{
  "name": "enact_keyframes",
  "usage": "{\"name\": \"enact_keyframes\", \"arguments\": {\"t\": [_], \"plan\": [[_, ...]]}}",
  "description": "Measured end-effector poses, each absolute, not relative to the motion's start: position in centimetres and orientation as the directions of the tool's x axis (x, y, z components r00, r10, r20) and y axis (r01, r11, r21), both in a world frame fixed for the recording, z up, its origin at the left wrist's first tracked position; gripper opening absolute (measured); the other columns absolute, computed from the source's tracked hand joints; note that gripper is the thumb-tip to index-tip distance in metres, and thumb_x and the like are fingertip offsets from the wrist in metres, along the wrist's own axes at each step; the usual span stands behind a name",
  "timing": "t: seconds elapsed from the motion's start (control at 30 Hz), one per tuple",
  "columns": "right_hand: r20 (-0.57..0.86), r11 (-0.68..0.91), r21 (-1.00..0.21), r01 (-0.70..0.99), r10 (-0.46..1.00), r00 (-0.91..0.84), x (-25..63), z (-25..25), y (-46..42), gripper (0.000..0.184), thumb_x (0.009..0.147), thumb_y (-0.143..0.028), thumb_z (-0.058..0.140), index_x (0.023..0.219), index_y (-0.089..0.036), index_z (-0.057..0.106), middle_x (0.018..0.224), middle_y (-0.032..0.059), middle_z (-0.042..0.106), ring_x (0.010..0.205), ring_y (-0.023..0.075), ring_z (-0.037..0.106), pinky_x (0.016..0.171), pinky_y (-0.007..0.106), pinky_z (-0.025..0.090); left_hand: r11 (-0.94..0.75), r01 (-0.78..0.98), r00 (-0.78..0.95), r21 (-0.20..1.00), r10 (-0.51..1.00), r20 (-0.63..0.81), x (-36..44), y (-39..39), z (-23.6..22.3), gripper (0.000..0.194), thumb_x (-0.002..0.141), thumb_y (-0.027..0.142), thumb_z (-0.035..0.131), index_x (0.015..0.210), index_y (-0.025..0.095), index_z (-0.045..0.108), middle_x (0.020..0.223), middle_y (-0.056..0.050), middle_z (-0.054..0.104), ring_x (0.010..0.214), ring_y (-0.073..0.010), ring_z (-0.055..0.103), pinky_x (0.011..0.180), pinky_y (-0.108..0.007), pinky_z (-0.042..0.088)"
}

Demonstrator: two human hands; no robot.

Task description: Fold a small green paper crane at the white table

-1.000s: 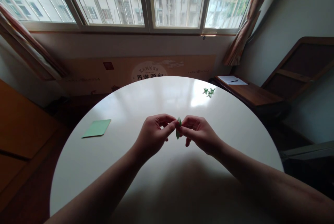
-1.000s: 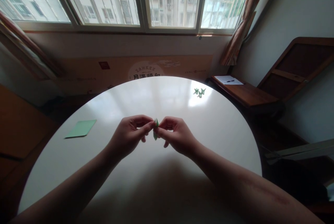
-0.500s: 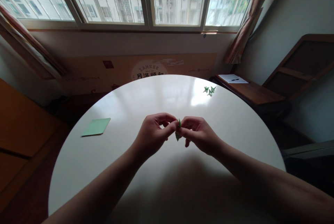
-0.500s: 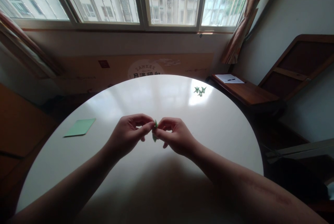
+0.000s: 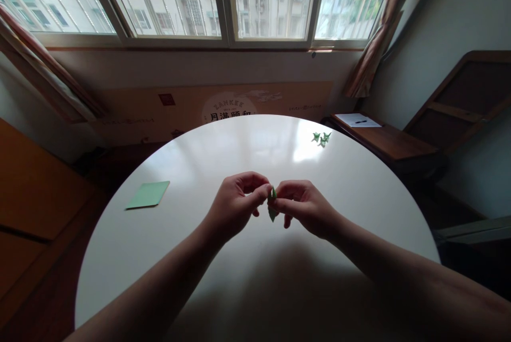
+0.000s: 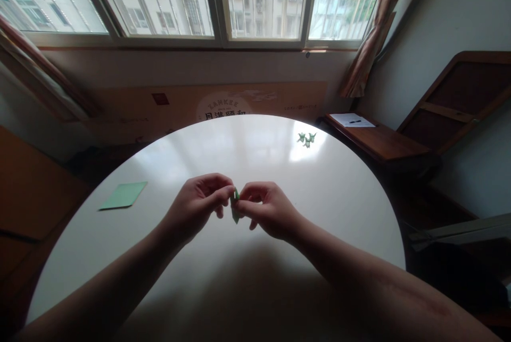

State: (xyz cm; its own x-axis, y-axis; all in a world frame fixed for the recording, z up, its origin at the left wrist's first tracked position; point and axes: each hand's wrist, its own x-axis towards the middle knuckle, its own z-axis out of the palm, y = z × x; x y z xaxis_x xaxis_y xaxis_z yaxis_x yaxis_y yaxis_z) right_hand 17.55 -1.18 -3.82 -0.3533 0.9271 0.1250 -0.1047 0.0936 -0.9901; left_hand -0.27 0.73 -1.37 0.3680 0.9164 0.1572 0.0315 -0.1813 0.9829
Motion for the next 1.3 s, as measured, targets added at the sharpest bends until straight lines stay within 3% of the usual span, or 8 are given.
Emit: {"name": "enact_keyframes", "arguments": {"t": [0.2, 0.47, 0.73, 1.3], "plan": [[0.117, 0.090, -0.991, -0.095, 0.935, -0.334, 17.76, -3.62, -1.06, 0.016, 0.081, -0.027, 0.072, 0.074, -0.014, 0.067, 0.070, 0.0040, 0.068, 0.060, 0.0147, 0.063, 0.044, 0.021, 0.050, -0.128, -0.061, 0.215, 0.990, 0.967, 0.139, -0.52, 1.23, -0.88, 0.022, 0.077, 0.035, 0.075, 0.080, 0.014, 0.069, 0.063, 0.001, 0.060, 0.055, -0.0109, 0.053, 0.041, -0.017, 0.045], [0.158, 0.136, -0.987, -0.091, 0.933, -0.323, 17.86, -3.37, -1.05, 0.026, 0.082, -0.038, 0.074, 0.077, -0.013, 0.068, 0.069, 0.0044, 0.067, 0.061, 0.0148, 0.061, 0.046, 0.022, 0.049, -0.191, 0.124, 0.457, 0.974, 0.882, 0.115, -0.99, 1.39, -1.09, 0.018, 0.082, 0.032, 0.072, 0.084, 0.014, 0.073, 0.069, -0.002, 0.066, 0.058, -0.0114, 0.056, 0.044, -0.018, 0.048], [0.168, 0.174, -0.985, -0.009, 0.931, -0.326, 17.59, -3.54, -1.22, 0.023, 0.078, -0.034, 0.078, 0.076, -0.014, 0.068, 0.072, 0.0041, 0.068, 0.064, 0.0149, 0.061, 0.048, 0.022, 0.049, -0.266, 0.160, 0.450, 0.951, 0.877, 0.170, -0.71, 1.02, -0.81, 0.009, 0.078, 0.022, 0.066, 0.074, 0.013, 0.068, 0.066, -0.001, 0.064, 0.057, -0.0112, 0.056, 0.045, -0.018, 0.047], [0.144, 0.122, -0.989, -0.087, 0.941, -0.306, 17.59, -3.61, -1.00, 0.006, 0.076, -0.019, 0.070, 0.072, -0.015, 0.067, 0.067, 0.0020, 0.067, 0.059, 0.0139, 0.062, 0.048, 0.022, 0.049, -0.169, 0.044, 0.455, 0.985, 0.881, 0.131, -0.62, 1.22, -1.18, 0.019, 0.079, 0.032, 0.073, 0.080, 0.014, 0.067, 0.065, -0.001, 0.063, 0.056, -0.0117, 0.056, 0.046, -0.019, 0.048]]}}
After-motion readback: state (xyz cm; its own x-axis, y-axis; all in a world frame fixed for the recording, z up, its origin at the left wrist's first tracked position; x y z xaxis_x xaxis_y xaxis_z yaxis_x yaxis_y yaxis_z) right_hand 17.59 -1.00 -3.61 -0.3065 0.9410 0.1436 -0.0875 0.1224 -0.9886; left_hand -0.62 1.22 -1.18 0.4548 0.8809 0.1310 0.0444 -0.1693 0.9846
